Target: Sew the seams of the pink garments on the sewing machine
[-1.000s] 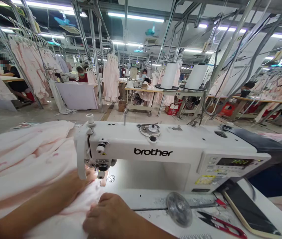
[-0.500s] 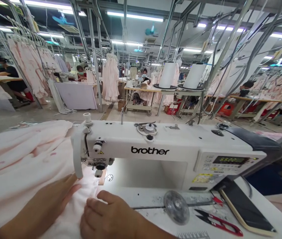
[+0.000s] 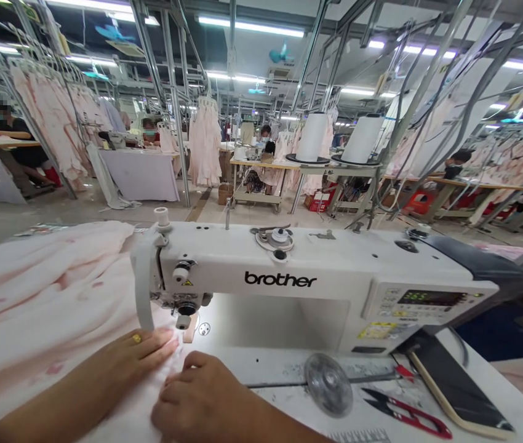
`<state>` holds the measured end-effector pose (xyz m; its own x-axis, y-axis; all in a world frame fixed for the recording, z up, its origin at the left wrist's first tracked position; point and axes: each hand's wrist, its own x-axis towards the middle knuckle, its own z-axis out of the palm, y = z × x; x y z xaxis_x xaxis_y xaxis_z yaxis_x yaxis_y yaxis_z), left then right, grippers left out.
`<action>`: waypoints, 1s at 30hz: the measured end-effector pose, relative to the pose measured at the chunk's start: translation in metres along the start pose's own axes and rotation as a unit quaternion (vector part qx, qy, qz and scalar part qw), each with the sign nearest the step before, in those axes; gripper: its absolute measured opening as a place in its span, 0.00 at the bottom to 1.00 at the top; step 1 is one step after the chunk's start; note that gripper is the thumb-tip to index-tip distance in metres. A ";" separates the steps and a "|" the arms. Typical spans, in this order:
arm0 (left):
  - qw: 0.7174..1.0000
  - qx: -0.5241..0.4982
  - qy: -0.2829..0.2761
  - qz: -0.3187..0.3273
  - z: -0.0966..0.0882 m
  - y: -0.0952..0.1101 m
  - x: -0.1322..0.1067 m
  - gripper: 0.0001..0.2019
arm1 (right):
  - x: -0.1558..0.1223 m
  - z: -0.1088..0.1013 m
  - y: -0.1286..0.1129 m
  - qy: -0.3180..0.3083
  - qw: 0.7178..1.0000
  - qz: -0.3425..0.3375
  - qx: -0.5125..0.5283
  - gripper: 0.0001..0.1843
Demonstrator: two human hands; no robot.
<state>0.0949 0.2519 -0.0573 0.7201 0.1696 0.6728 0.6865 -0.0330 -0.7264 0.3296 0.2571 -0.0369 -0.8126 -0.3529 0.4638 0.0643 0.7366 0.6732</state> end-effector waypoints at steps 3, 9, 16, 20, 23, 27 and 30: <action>0.999 -0.029 -0.014 -0.005 0.006 -0.007 0.006 0.32 | -0.001 0.005 0.004 -0.028 0.998 0.055 0.026 0.08; 0.960 -0.206 -0.171 -0.076 0.016 -0.018 0.008 0.23 | -0.001 0.015 0.013 0.006 0.994 0.093 0.060 0.10; 0.731 -0.326 -0.285 -0.527 -0.044 0.007 0.021 0.36 | 0.007 0.002 0.005 0.089 0.994 0.053 -0.044 0.02; 0.671 -0.409 -0.279 -0.552 -0.052 0.006 0.020 0.43 | 0.013 -0.008 0.000 0.083 0.991 0.019 -0.102 0.04; 0.669 -0.429 -0.272 -0.543 -0.054 -0.002 0.019 0.43 | 0.013 -0.010 -0.001 0.071 0.991 0.007 -0.116 0.06; 0.722 -0.373 -0.292 -0.504 -0.047 -0.002 0.012 0.39 | 0.009 -0.003 0.004 0.074 0.994 0.033 -0.067 0.01; 0.823 -0.258 -0.304 -0.403 -0.032 0.005 0.002 0.28 | 0.004 0.003 0.009 0.073 0.996 0.051 -0.009 0.02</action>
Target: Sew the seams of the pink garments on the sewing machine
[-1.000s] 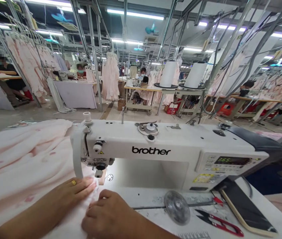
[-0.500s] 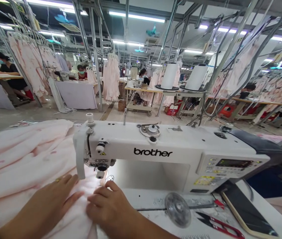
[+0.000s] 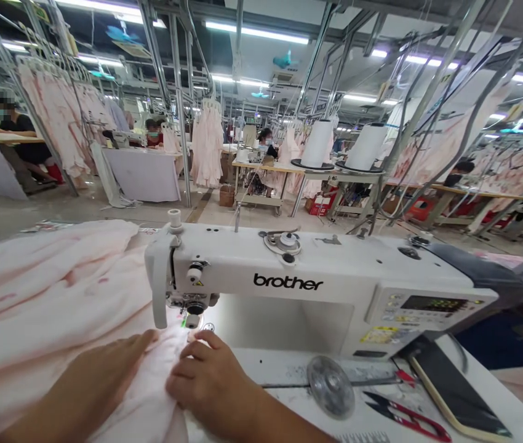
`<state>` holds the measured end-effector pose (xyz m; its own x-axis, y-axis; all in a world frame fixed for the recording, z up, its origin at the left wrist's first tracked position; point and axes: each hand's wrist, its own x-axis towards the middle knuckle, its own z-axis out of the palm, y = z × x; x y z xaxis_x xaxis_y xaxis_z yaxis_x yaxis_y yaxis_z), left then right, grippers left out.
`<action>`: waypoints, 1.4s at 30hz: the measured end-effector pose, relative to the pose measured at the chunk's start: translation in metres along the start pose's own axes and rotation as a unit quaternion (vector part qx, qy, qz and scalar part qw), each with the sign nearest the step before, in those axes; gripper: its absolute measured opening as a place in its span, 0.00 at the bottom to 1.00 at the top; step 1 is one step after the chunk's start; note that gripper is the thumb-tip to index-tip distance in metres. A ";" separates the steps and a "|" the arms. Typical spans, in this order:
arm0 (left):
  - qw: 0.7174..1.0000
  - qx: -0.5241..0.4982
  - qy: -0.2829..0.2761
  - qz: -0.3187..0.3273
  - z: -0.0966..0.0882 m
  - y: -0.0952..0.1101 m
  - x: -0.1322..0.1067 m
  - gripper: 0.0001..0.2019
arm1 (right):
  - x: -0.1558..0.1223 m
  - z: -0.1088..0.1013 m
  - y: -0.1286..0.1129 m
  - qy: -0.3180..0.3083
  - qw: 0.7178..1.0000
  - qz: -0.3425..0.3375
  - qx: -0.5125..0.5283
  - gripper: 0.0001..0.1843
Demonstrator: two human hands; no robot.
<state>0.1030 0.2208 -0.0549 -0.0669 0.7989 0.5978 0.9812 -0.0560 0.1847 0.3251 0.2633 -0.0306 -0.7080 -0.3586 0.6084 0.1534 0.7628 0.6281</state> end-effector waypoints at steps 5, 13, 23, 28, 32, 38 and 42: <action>0.898 0.242 0.267 0.254 0.009 -0.004 0.008 0.34 | -0.002 0.001 0.003 -0.064 0.994 0.050 0.072 0.05; 0.832 0.214 0.335 0.387 0.009 -0.007 0.033 0.29 | -0.001 0.004 0.005 -0.091 0.988 0.104 0.074 0.08; 0.969 -0.003 -0.049 0.244 -0.007 -0.016 0.066 0.30 | 0.000 0.025 0.018 -0.021 0.986 0.157 0.051 0.05; 0.981 -0.107 -0.069 0.148 -0.022 0.004 0.032 0.29 | 0.003 0.019 0.013 0.017 0.980 0.183 0.072 0.12; 0.989 -0.132 -0.021 0.066 -0.019 0.019 -0.009 0.30 | 0.001 0.016 0.010 0.025 0.975 0.218 0.032 0.11; 0.983 -0.145 0.067 0.096 -0.007 0.013 -0.017 0.36 | 0.005 0.018 0.011 0.032 0.986 0.161 -0.017 0.04; 0.979 -0.179 0.069 0.060 -0.017 0.011 -0.009 0.36 | 0.007 0.018 0.012 0.038 0.992 0.114 -0.043 0.08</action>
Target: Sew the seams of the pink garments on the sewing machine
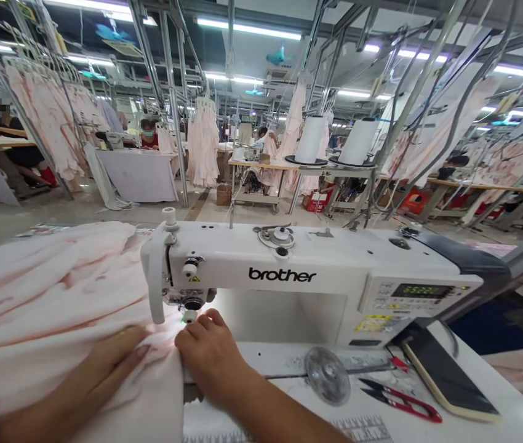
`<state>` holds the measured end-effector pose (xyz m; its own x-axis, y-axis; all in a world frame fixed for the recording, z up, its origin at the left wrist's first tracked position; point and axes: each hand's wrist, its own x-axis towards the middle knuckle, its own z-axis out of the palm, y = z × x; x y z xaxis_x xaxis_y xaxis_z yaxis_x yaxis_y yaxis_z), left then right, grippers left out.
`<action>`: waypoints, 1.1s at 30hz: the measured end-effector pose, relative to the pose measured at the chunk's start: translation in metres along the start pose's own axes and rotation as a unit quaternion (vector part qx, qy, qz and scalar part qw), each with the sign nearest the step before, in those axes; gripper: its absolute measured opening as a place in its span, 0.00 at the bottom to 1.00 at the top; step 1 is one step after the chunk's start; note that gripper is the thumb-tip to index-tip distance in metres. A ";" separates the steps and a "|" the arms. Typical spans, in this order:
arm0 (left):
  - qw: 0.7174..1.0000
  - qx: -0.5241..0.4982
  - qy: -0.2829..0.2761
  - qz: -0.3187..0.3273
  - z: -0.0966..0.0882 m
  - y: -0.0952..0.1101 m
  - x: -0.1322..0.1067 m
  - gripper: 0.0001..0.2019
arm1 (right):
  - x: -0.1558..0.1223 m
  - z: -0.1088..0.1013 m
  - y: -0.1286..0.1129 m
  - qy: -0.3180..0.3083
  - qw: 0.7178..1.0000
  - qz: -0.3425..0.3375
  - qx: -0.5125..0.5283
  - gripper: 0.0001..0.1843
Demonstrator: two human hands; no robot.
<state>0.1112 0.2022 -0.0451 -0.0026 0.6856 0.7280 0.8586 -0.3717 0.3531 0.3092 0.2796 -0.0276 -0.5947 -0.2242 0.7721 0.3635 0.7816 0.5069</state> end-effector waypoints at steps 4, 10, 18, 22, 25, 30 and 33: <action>0.997 -0.060 -0.029 -0.045 -0.010 0.003 0.008 0.37 | -0.001 0.000 0.002 -0.008 0.999 -0.039 -0.022 0.06; 0.974 -0.168 -0.096 -0.118 -0.019 0.017 0.015 0.36 | 0.001 -0.010 0.003 -0.061 0.989 -0.121 -0.060 0.07; 0.967 -0.139 -0.116 -0.179 0.007 0.029 0.001 0.34 | -0.005 -0.034 0.009 -0.210 0.977 -0.025 0.016 0.07; 0.979 -0.048 -0.105 -0.167 0.014 0.020 0.003 0.37 | -0.003 -0.038 0.010 -0.253 0.967 -0.013 0.030 0.07; 0.991 0.050 -0.079 -0.095 0.018 0.012 0.002 0.33 | -0.003 -0.038 0.009 -0.262 0.964 -0.019 0.029 0.05; 0.934 0.267 0.134 0.196 0.031 -0.005 -0.005 0.19 | -0.003 -0.040 0.010 -0.260 0.965 -0.023 0.025 0.04; 0.863 0.334 0.223 0.306 0.035 -0.010 -0.005 0.24 | -0.002 -0.041 0.009 -0.265 0.964 -0.022 0.025 0.03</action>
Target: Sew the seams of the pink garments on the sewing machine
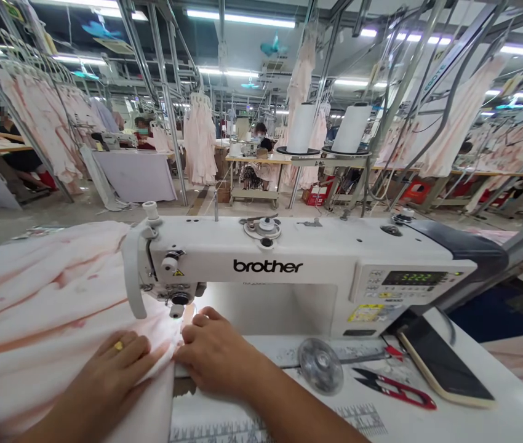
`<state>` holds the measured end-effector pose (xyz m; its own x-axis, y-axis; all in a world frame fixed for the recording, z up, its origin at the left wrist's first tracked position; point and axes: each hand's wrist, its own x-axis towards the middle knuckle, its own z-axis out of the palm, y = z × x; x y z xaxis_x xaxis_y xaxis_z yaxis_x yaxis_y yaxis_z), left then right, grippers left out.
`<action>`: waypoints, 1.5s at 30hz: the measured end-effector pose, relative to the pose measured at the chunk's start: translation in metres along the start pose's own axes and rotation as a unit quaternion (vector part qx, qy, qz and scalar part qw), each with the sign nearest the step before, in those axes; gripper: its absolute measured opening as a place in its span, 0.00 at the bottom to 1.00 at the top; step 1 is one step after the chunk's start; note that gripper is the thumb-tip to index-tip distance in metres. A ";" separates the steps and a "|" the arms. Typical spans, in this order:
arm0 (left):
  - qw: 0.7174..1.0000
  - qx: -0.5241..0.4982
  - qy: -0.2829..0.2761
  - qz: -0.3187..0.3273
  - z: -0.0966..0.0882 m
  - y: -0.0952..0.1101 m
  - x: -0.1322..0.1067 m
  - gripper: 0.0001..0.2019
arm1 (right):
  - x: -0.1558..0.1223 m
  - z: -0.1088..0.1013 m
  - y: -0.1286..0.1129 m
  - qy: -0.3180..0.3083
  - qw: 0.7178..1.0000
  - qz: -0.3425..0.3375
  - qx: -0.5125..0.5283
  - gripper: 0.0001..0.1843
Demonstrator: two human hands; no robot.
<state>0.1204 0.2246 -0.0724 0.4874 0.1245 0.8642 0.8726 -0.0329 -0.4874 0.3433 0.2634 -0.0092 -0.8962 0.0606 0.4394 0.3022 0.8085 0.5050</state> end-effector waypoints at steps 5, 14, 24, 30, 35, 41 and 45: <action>0.997 0.015 0.013 0.075 0.002 -0.004 0.002 0.29 | 0.001 -0.002 -0.002 -0.018 1.000 0.009 -0.008 0.04; 0.996 -0.026 0.001 0.090 0.016 -0.011 -0.006 0.31 | -0.001 0.002 0.000 0.084 0.996 0.005 0.023 0.09; 0.993 -0.038 -0.011 0.108 0.028 -0.020 -0.004 0.34 | 0.005 0.011 -0.008 0.077 0.996 0.040 -0.017 0.06; 0.993 -0.025 0.039 0.106 0.033 -0.034 0.021 0.30 | 0.008 0.017 -0.005 0.054 0.990 0.124 -0.043 0.12; 0.993 -0.022 0.056 0.101 0.038 -0.035 0.023 0.29 | 0.005 0.012 -0.006 0.007 0.986 0.167 -0.020 0.18; 0.994 -0.004 0.052 0.097 0.032 -0.034 0.024 0.29 | 0.002 0.010 -0.004 0.015 0.982 0.186 0.026 0.18; 0.996 0.017 0.031 0.082 0.033 -0.031 0.021 0.28 | -0.002 0.007 -0.002 0.076 0.991 0.108 0.032 0.11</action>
<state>0.1025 0.2608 -0.0432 0.6257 0.0584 0.7778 0.7796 -0.0137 -0.6261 0.3420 0.2662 -0.0162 -0.7524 0.1502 0.6414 0.4551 0.8225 0.3412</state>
